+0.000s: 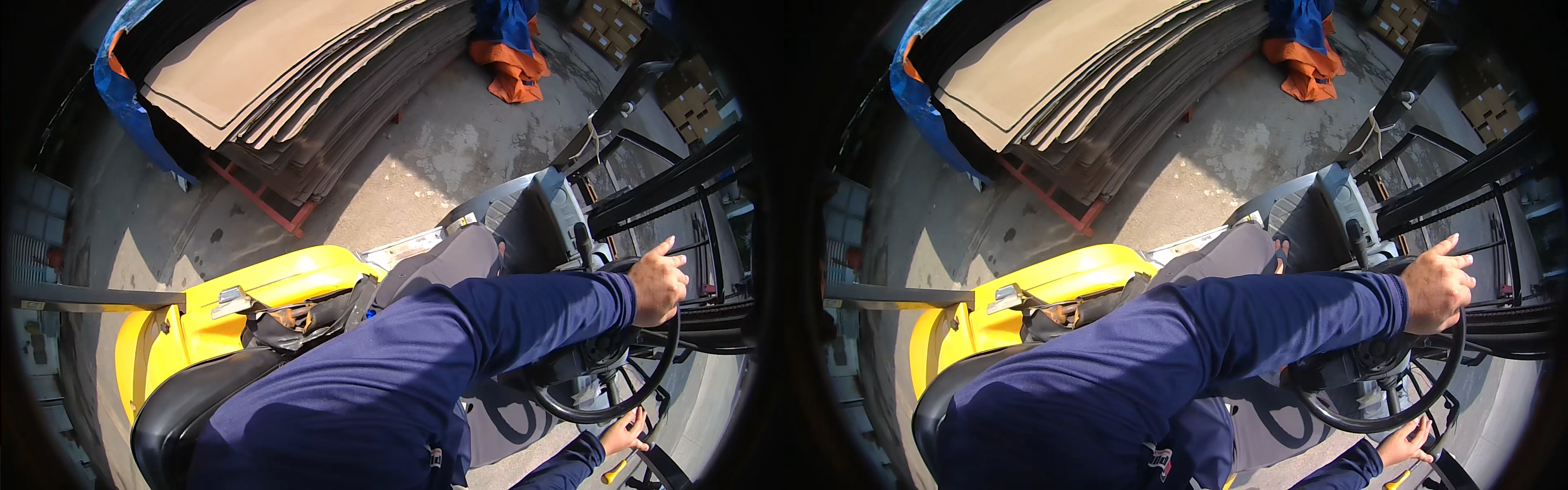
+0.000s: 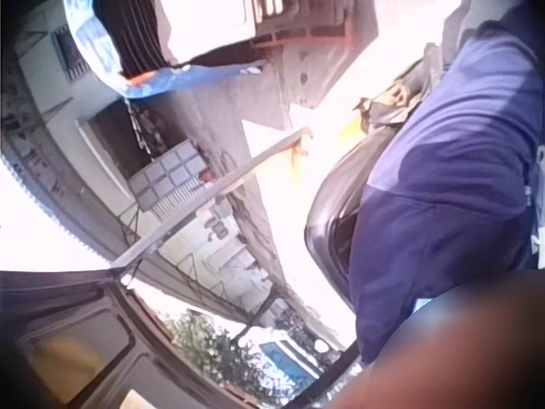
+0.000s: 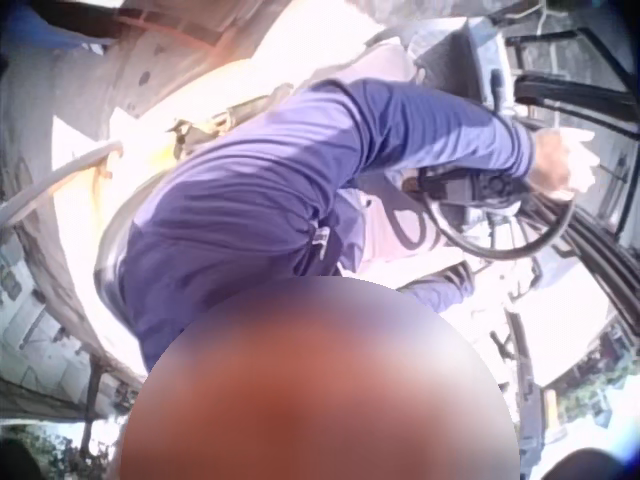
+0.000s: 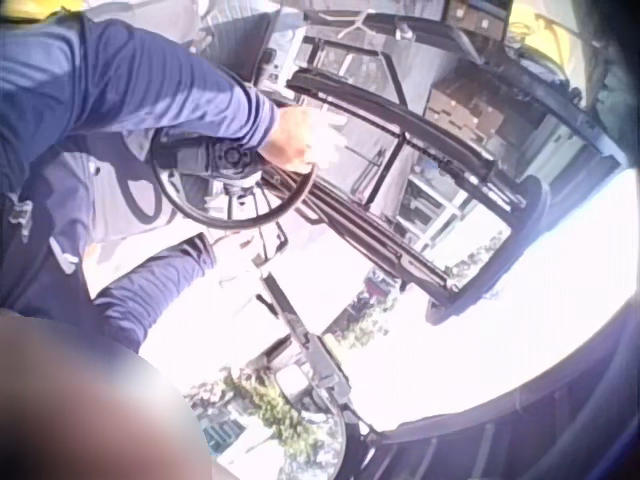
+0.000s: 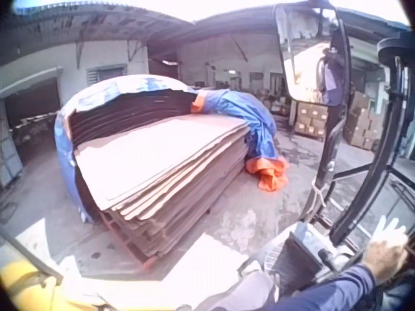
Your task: The person operates a forklift, maneuvering it from an indoor warehouse area to an outdoor loading zone. They drive forward, reverse, and steer around obstacles, then position the forks under a pallet and lift it to load onto a truck.
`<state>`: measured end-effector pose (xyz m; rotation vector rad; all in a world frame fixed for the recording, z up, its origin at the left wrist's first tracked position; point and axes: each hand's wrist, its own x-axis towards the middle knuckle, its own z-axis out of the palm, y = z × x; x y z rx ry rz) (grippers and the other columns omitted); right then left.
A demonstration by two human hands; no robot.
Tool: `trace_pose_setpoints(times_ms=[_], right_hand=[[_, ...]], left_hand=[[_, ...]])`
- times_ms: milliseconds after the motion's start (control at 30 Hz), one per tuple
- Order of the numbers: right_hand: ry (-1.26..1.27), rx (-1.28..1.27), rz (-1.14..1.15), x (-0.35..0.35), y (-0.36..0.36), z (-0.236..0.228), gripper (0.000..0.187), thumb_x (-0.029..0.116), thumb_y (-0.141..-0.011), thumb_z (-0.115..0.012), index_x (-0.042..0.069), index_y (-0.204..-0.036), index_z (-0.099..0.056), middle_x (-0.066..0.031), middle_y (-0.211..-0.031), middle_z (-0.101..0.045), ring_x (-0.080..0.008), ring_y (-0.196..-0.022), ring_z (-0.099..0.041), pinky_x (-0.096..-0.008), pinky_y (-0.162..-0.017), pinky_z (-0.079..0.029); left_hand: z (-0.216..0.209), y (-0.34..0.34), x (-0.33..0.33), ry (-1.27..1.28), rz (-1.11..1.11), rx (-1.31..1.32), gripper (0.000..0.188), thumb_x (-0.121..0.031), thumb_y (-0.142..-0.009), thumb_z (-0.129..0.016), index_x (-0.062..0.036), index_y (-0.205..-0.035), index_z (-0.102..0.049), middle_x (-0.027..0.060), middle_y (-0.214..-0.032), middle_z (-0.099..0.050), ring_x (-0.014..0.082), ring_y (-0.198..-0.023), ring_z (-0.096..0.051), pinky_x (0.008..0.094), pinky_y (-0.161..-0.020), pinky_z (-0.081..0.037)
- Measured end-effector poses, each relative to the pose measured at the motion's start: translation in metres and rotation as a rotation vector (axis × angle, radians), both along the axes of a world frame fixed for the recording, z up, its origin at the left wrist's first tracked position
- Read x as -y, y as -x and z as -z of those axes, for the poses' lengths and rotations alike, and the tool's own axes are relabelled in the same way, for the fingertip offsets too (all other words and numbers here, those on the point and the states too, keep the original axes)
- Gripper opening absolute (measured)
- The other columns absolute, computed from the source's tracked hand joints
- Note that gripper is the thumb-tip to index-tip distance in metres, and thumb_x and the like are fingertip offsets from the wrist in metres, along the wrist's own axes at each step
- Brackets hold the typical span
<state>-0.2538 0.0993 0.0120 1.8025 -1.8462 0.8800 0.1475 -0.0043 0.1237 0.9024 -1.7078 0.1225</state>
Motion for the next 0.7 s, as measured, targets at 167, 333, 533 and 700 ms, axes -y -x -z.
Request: trace_pose_setpoints(times_ms=[167, 333, 533, 700], right_hand=[[0.024, -0.045, 0.129, 0.055, 0.035, 0.008, 0.028, 0.025, -0.102, -0.065, 0.005, -0.12, -0.074, -0.009, -0.127, -0.073, -0.0267, -0.121, -0.065, -0.0423, -0.118, -0.032], [0.086, 0.055, 0.065, 0.111, 0.028, -0.009, 0.026, 0.022, -0.102, -0.066, 0.006, -0.119, -0.074, -0.0092, -0.128, -0.072, -0.0282, -0.125, -0.063, -0.0447, -0.121, -0.028], [0.014, -0.024, 0.12, 0.095, -0.075, -0.002, 0.023, 0.018, -0.093, -0.068, 0.01, -0.114, -0.075, -0.0072, -0.125, -0.072, -0.0299, -0.143, -0.047, -0.0631, -0.124, 0.012], [0.064, 0.211, 0.105, 0.137, -0.112, 0.004, 0.024, 0.013, -0.086, -0.073, 0.006, -0.109, -0.076, -0.0153, -0.128, -0.07, -0.0335, -0.132, -0.055, -0.0572, -0.127, -0.007]], left_hand=[[0.049, -0.042, -0.013, 0.018, 0.013, -0.153, 0.021, -0.016, -0.077, -0.078, -0.0103, -0.097, -0.077, 0.012, -0.134, -0.069, 0.0351, -0.137, -0.055, 0.064, -0.12, -0.031], [0.066, -0.049, 0.008, -0.06, 0.038, -0.264, 0.027, -0.007, -0.076, -0.075, -0.0057, -0.102, -0.075, 0.0154, -0.136, -0.067, 0.0381, -0.137, -0.056, 0.0526, -0.113, -0.046], [0.077, -0.111, 0.03, 0.022, 0.096, -0.261, 0.032, 0.006, -0.07, -0.067, -0.001, -0.101, -0.075, 0.0173, -0.126, -0.073, 0.0393, -0.13, -0.062, 0.044, -0.107, -0.053], [0.056, -0.119, 0.125, -0.004, 0.235, -0.064, 0.033, 0.004, -0.073, -0.067, -0.0045, -0.103, -0.077, 0.0141, -0.127, -0.073, 0.0352, -0.131, -0.062, 0.0477, -0.11, -0.049]])
